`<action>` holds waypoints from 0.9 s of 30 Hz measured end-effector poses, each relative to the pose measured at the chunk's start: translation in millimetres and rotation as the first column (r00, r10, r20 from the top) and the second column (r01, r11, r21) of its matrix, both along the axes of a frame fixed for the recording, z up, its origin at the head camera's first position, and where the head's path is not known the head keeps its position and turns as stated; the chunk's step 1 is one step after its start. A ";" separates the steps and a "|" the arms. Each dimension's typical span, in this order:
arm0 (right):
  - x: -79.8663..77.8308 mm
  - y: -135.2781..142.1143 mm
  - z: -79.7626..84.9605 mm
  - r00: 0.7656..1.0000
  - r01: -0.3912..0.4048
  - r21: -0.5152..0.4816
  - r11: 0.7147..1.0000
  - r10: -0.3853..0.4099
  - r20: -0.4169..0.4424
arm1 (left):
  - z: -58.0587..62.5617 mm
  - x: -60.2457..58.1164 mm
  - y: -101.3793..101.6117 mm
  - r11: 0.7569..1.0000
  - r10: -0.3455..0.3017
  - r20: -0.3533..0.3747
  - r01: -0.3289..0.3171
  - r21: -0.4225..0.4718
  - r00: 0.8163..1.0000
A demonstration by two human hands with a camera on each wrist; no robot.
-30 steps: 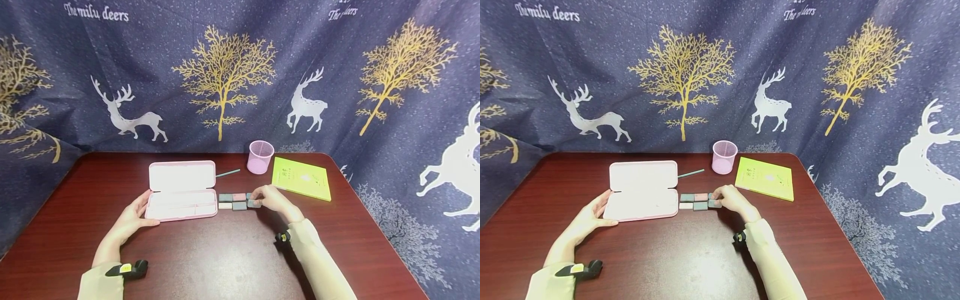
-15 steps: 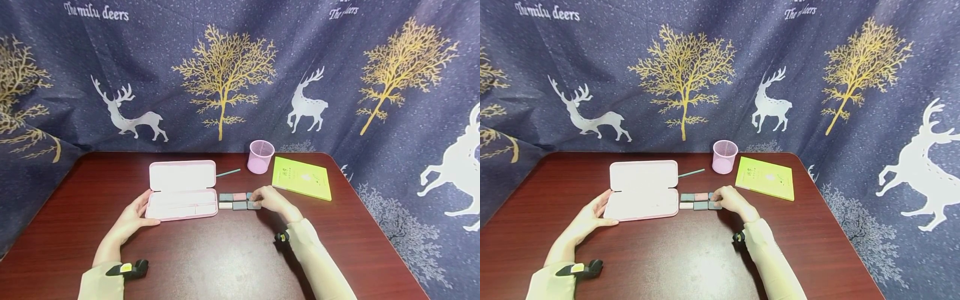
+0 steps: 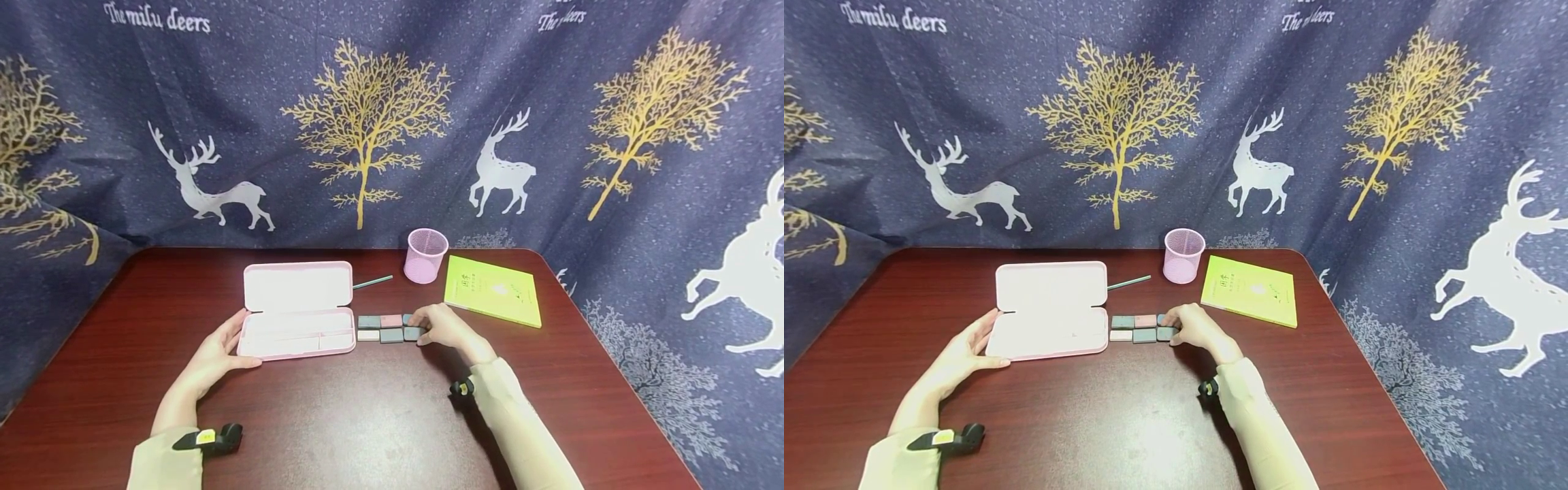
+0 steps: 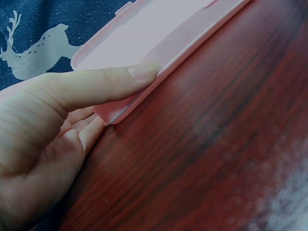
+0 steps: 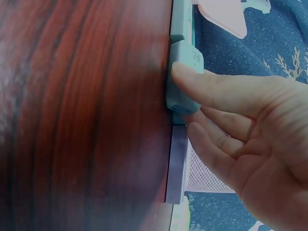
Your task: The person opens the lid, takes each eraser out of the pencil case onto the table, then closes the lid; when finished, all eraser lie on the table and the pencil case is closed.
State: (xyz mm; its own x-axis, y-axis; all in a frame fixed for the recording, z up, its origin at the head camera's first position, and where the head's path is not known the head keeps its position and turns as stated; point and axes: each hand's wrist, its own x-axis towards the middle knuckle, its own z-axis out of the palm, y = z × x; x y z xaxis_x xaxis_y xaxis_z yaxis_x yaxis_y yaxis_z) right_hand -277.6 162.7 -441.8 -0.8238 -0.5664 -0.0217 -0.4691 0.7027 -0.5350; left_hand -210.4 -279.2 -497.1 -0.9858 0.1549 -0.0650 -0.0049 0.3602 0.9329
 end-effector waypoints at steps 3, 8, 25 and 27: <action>0.1 1.3 -1.2 1.000 0.016 0.006 1.000 -0.016 0.001 | 0.1 -0.3 0.3 1.000 -0.002 0.002 0.002 0.003 1.000; 0.8 4.3 -3.5 1.000 0.029 -0.011 1.000 -0.028 0.010 | 0.5 -0.1 0.5 1.000 -0.005 -0.007 0.005 0.012 1.000; 0.2 3.9 -3.7 0.999 0.032 -0.034 0.999 -0.032 -0.007 | 2.2 1.3 0.5 1.000 0.002 0.007 -0.002 0.011 1.000; 0.7 4.2 -3.5 0.999 0.036 -0.035 0.999 -0.036 -0.008 | 2.1 1.3 0.4 1.000 0.001 0.008 -0.001 0.008 1.000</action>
